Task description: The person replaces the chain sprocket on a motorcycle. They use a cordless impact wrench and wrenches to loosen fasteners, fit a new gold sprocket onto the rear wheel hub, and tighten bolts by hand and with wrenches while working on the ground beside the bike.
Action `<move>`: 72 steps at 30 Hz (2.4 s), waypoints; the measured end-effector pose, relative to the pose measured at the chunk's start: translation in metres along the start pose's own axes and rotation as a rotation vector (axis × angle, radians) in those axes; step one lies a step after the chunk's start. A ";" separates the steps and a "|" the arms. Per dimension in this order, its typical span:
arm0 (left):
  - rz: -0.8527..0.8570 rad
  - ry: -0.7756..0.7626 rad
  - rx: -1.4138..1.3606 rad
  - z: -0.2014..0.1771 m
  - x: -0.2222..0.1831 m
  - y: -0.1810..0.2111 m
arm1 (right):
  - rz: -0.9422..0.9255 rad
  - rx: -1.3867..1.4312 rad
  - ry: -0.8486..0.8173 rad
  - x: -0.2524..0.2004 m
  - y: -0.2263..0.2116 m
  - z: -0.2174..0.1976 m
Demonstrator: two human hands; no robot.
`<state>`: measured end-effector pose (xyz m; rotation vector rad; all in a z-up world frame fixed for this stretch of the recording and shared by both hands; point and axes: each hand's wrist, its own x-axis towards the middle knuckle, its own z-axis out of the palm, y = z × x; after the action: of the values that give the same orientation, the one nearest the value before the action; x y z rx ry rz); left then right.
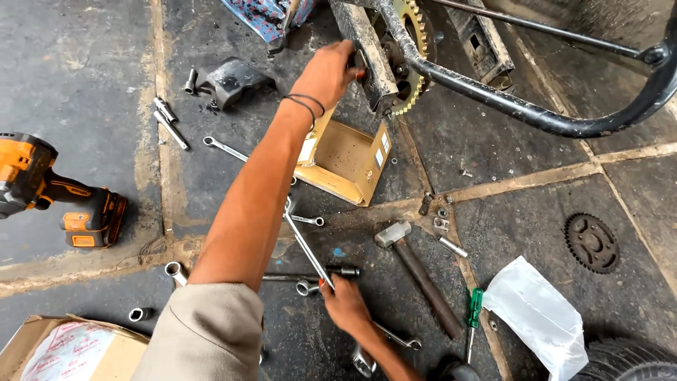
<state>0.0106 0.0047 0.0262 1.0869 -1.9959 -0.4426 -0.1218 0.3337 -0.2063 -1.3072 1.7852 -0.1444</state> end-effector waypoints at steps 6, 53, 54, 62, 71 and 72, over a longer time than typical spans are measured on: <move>0.329 0.172 0.344 -0.010 -0.011 0.013 | -0.323 -0.219 0.246 0.021 0.029 0.022; 0.134 0.122 0.400 -0.022 -0.052 -0.031 | -0.182 -0.684 0.497 -0.020 -0.078 -0.239; 0.135 0.129 0.404 -0.026 -0.058 -0.038 | -0.189 -0.686 0.501 -0.025 -0.075 -0.253; -0.276 -0.383 0.839 -0.049 -0.103 -0.085 | -0.331 -1.287 -0.062 -0.076 -0.031 -0.301; -0.428 -0.631 0.978 -0.049 -0.147 -0.141 | -0.377 -1.150 -0.445 -0.088 0.003 -0.245; -0.449 -0.584 1.018 -0.043 -0.159 -0.161 | -0.428 -1.169 -0.409 -0.092 0.007 -0.248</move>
<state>0.1798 0.0466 -0.1238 2.2575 -2.5491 0.1114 -0.2968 0.3156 -0.0087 -2.2888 1.1600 1.0021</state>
